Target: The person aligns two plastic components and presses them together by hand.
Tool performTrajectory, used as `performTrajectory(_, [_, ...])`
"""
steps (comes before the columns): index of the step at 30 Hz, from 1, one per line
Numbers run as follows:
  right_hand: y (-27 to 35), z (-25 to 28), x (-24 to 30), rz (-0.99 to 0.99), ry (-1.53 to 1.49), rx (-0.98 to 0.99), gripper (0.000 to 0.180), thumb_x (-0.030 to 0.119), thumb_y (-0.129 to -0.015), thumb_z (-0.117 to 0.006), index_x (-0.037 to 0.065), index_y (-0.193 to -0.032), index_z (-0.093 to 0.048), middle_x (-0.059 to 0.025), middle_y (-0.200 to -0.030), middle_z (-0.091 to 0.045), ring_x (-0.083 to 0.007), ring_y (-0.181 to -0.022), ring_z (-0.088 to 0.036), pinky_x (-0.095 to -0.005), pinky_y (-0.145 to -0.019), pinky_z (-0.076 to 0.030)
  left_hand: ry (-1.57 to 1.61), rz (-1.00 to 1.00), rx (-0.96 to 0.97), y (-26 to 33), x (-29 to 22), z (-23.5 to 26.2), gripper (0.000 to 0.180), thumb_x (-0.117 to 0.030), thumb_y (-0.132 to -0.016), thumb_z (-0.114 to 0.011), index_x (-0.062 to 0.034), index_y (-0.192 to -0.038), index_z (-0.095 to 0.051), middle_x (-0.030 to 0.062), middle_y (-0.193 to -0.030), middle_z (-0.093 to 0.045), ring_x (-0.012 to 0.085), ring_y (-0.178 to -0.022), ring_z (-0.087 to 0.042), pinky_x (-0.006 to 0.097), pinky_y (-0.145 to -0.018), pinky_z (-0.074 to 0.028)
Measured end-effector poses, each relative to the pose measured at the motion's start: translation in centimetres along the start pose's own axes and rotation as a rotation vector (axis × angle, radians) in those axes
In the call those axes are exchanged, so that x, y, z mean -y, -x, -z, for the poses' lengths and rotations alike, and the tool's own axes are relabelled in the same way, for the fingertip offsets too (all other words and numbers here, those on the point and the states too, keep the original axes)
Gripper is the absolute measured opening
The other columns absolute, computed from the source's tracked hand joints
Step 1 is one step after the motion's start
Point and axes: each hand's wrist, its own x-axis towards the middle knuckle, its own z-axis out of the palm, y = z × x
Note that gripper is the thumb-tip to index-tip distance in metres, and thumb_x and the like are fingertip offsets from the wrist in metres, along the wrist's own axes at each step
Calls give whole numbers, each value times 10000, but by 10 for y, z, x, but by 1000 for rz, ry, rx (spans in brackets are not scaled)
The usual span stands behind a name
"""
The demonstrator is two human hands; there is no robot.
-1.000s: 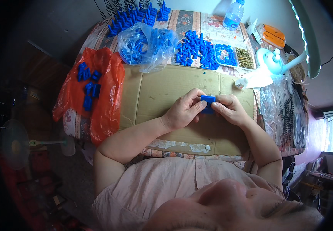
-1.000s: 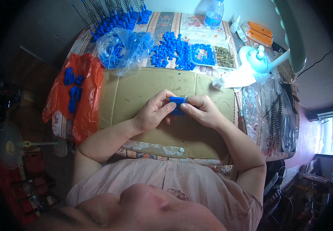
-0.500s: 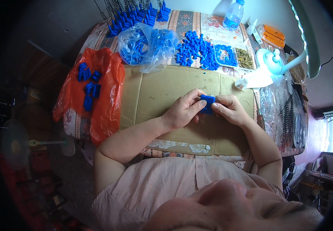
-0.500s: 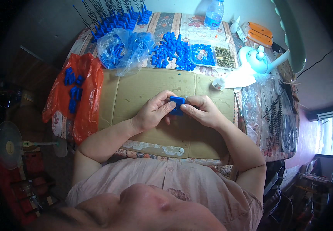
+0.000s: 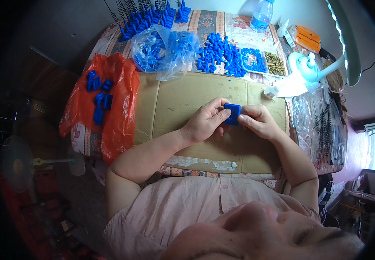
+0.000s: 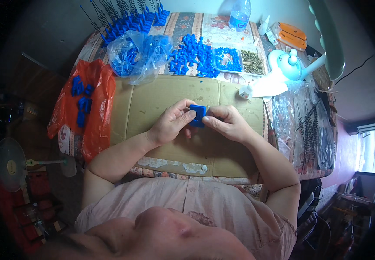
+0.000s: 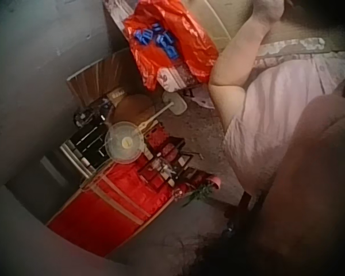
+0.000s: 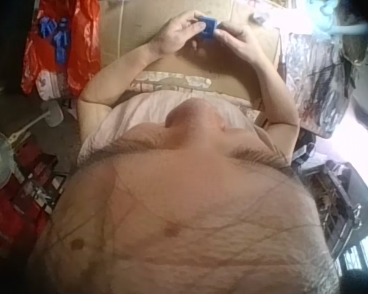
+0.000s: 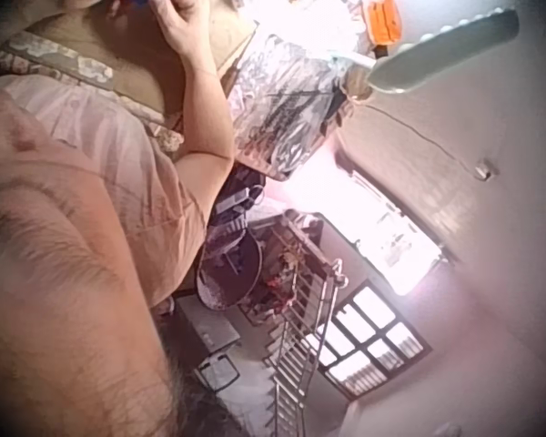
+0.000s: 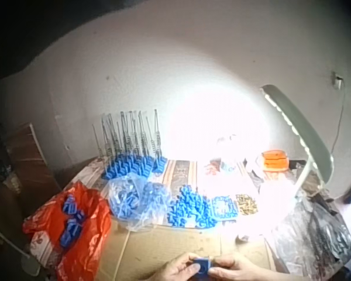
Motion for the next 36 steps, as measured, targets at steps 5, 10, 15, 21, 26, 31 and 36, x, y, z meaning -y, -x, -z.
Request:
performTrajectory(5, [-2, 0, 0, -8, -16, -27, 333, 248, -928, -559, 16, -689, -537, 36, -579, -429, -46, -572, -383, -261, -491, -317, -55, 26, 18, 0, -1, 2, 243, -228, -976, -465, -43, -1132, -483, 27, -915, -595, 52, -735, -567, 190, -582, -493])
performTrajectory(10, [-2, -1, 0, -40, -128, -56, 391, 319, -966, -488, 24, -722, -565, 36, -602, -487, -48, -573, -438, -239, -510, -355, -40, 63, 47, 0, -4, 1, 259, -244, -975, -467, -43, -1137, -484, 28, -905, -596, 60, -743, -580, 194, -580, -493])
performTrajectory(15, [-3, -1, -4, -62, -260, -85, 434, 357, -983, -436, 29, -746, -595, 19, -628, -525, -56, -579, -486, -220, -527, -387, 63, 112, 74, -1, -7, 1, 277, -266, -974, -465, -44, -1139, -480, 38, -865, -599, 95, -712, -599, 216, -565, -500])
performTrajectory(21, [-3, -2, -4, -65, -282, -71, 437, 357, -984, -433, 27, -746, -592, 17, -629, -524, -57, -579, -485, -220, -527, -385, 127, 115, 14, 0, -5, 1, 277, -266, -967, -477, -46, -1134, -467, 47, -868, -591, 109, -707, -604, 229, -558, -504])
performTrajectory(26, [-2, -1, -3, -66, -236, -67, 405, 330, -977, -456, 27, -743, -588, 15, -625, -524, -59, -577, -483, -226, -522, -381, 172, 92, -25, -1, -6, 1, 282, -270, -963, -485, -42, -1126, -455, 54, -879, -591, 108, -697, -598, 226, -559, -507])
performTrajectory(31, [-2, 1, -6, 9, -140, -20, 328, 266, -954, -510, 29, -737, -576, 18, -615, -526, -50, -576, -475, -229, -520, -370, 98, 37, -35, 0, 1, 2, 271, -256, -963, -489, -35, -1116, -458, 59, -895, -597, 96, -696, -592, 223, -565, -514])
performTrajectory(36, [-3, 2, -4, -41, -112, -16, 302, 254, -945, -525, 42, -732, -560, 26, -609, -524, -40, -579, -464, -222, -520, -356, -1, 3, -2, 1, 2, 1, 282, -239, -973, -464, -18, -1148, -462, 72, -921, -603, 116, -752, -609, 239, -573, -529])
